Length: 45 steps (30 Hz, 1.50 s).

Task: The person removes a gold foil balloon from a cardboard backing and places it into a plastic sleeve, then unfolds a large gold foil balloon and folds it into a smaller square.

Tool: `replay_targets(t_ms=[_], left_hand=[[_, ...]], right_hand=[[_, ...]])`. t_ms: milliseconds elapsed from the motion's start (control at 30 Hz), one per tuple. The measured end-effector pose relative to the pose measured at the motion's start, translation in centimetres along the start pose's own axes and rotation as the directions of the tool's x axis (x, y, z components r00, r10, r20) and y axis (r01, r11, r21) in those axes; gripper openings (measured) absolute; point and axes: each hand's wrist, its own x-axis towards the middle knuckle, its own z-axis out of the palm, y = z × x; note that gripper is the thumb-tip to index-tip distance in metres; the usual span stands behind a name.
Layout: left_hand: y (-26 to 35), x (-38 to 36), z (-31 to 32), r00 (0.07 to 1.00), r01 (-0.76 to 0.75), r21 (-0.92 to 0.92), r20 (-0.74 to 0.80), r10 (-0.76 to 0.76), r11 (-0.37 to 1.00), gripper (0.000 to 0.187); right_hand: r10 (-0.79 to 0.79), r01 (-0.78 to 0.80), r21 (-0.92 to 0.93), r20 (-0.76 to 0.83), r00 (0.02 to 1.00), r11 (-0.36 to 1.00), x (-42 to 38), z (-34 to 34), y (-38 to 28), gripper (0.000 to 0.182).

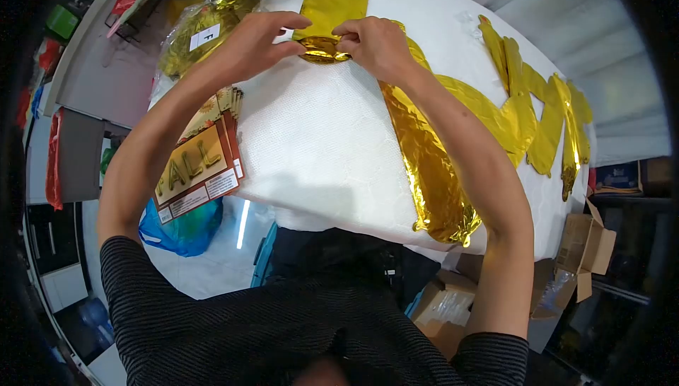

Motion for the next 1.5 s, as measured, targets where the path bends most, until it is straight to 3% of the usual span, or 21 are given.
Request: replay_targets(t_ms=[33,100,300,400,533,600,633,700,800,867,900,967,1000,1067,1200,1333,1400,1500], left_hand=[[-0.2,0.7,0.6,1.000,0.000,-0.005,0.000,0.000,1.000,0.036],[-0.5,1.8,1.6,0.983,0.129,0.076,0.124,-0.138,0.989,0.033],[-2.5,3.4,2.5,0.977,0.126,-0.012,0.176,-0.122,0.992,0.028],[-3.0,3.5,3.1,0.986,0.125,-0.114,0.121,-0.111,0.986,0.030],[-2.1,4.0,2.8,0.991,0.134,-0.091,0.035,-0.132,0.987,0.032],[-1.0,4.6,1.5,0.930,0.321,-0.099,0.220,-0.294,0.942,0.033],[-1.5,4.5,1.7,0.930,0.323,-0.098,0.220,-0.296,0.941,0.033],[-2.6,4.8,2.2,0.970,0.184,-0.076,0.176,-0.168,0.980,0.030],[-3.3,5.2,3.0,0.972,0.201,-0.043,0.132,-0.194,0.979,0.028],[-3.5,5.3,3.1,0.969,0.220,-0.052,0.126,-0.212,0.974,0.028],[-3.7,5.3,3.2,0.966,0.239,-0.058,0.120,-0.231,0.969,0.028],[-4.0,5.6,3.2,0.957,0.268,-0.091,0.136,-0.255,0.959,0.028],[-4.0,5.7,3.2,0.948,0.296,-0.120,0.155,-0.277,0.947,0.029],[-4.0,5.7,3.2,0.945,0.306,-0.115,0.159,-0.287,0.945,0.030],[-3.7,5.6,3.0,0.935,0.320,-0.125,0.203,-0.292,0.939,0.032],[-4.6,5.5,3.1,0.940,0.305,-0.154,0.209,-0.270,0.940,0.038],[-5.1,5.4,3.0,0.938,0.338,-0.385,0.209,-0.275,0.859,0.042],[-4.7,5.1,2.1,0.911,0.395,-0.411,0.289,-0.294,0.822,0.045]], right_hand=[[0.031,-0.032,0.032,0.034,0.999,0.999,0.1,-0.2,0.1,0.025],[0.067,-0.071,0.061,0.071,0.995,0.996,0.2,-0.3,0.2,0.026],[0.173,-0.198,0.214,0.130,0.976,0.957,0.8,0.3,1.6,0.022],[0.167,-0.198,0.237,0.143,0.975,0.951,1.0,0.1,1.5,0.023],[0.169,-0.196,0.238,0.132,0.977,0.951,1.4,-0.2,1.6,0.024],[0.168,-0.196,0.213,0.144,0.975,0.957,1.5,-0.5,1.1,0.024],[0.166,-0.194,0.205,0.148,0.975,0.959,1.6,-0.6,0.9,0.024],[0.164,-0.192,0.196,0.151,0.975,0.962,1.8,-0.7,1.0,0.025],[0.169,-0.201,0.238,0.149,0.974,0.950,1.7,-0.1,1.7,0.029],[0.118,-0.093,0.406,-0.035,0.992,0.909,1.4,0.6,2.2,0.031],[0.117,-0.093,0.404,-0.033,0.993,0.910,1.0,0.5,1.7,0.031],[-0.117,0.140,0.124,-0.174,0.978,0.982,-0.2,0.3,0.6,0.031],[-0.118,0.140,0.123,-0.173,0.978,0.982,-0.4,0.5,0.3,0.031],[-0.260,0.224,-0.191,-0.194,0.946,0.956,-0.9,1.0,0.0,0.025],[-0.223,0.209,-0.127,-0.117,0.968,0.970,0.1,1.2,0.5,0.020],[-0.046,0.048,0.047,-0.043,0.998,0.998,0.8,0.7,0.0,0.017],[0.025,-0.023,0.097,-0.017,1.000,0.995,1.1,0.8,0.0,0.019],[0.099,-0.086,0.190,-0.062,0.993,0.978,1.6,1.2,0.2,0.025]])
